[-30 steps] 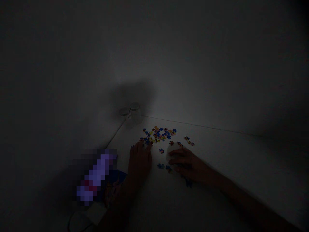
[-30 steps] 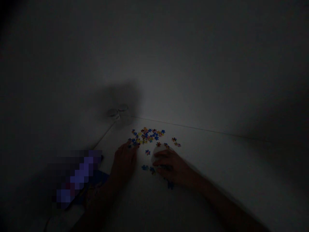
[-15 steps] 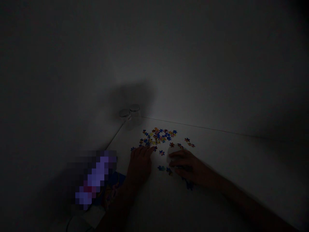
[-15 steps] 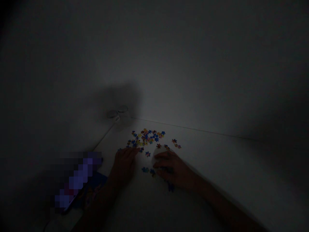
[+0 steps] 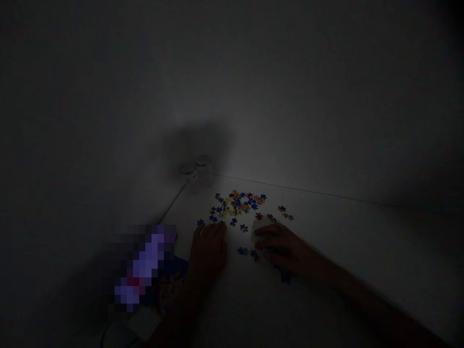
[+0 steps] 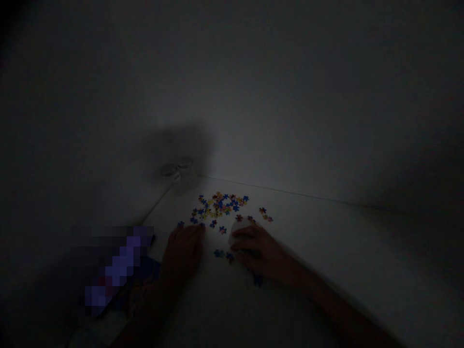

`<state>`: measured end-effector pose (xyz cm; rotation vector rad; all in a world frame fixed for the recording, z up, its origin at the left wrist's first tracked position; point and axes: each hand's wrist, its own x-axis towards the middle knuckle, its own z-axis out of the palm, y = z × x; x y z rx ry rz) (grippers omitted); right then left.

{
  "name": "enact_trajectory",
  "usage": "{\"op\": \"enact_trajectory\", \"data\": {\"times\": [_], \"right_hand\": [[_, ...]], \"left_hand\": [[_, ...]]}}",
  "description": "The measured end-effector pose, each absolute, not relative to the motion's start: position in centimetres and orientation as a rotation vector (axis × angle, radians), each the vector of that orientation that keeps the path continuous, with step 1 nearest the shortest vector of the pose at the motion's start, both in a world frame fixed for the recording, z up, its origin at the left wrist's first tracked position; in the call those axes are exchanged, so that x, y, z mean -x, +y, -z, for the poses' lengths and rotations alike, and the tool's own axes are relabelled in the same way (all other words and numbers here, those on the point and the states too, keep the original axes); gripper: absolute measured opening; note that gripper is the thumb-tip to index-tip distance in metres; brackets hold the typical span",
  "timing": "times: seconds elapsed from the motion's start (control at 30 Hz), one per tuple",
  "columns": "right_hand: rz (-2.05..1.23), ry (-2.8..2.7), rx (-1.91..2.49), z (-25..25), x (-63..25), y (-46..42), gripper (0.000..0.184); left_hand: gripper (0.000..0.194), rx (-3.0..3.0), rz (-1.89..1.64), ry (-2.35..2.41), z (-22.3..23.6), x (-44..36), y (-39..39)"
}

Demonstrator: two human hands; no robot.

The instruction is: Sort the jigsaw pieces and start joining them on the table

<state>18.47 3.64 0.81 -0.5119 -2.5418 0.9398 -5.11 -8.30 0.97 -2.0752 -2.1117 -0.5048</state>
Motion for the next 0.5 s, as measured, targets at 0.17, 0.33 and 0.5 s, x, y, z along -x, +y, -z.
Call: {"op": "enact_trajectory", "data": {"times": [0.17, 0.33, 0.5], "right_hand": [[-0.956, -2.512, 0.534, -0.7, -18.5, 3.5, 0.030], [-1.017, -2.485, 0.531, -1.1, -18.4, 3.5, 0.031], [-1.078, -2.442, 0.548, -1.2, -18.4, 3.4, 0.034]], "left_hand": [[0.036, 1.949, 0.497, -2.164, -1.1, 5.0, -7.5], [0.037, 1.934, 0.508, -2.206, -0.9, 4.9, -6.9], [0.041, 2.059, 0.523, -2.109, -1.3, 4.2, -6.6]]}}
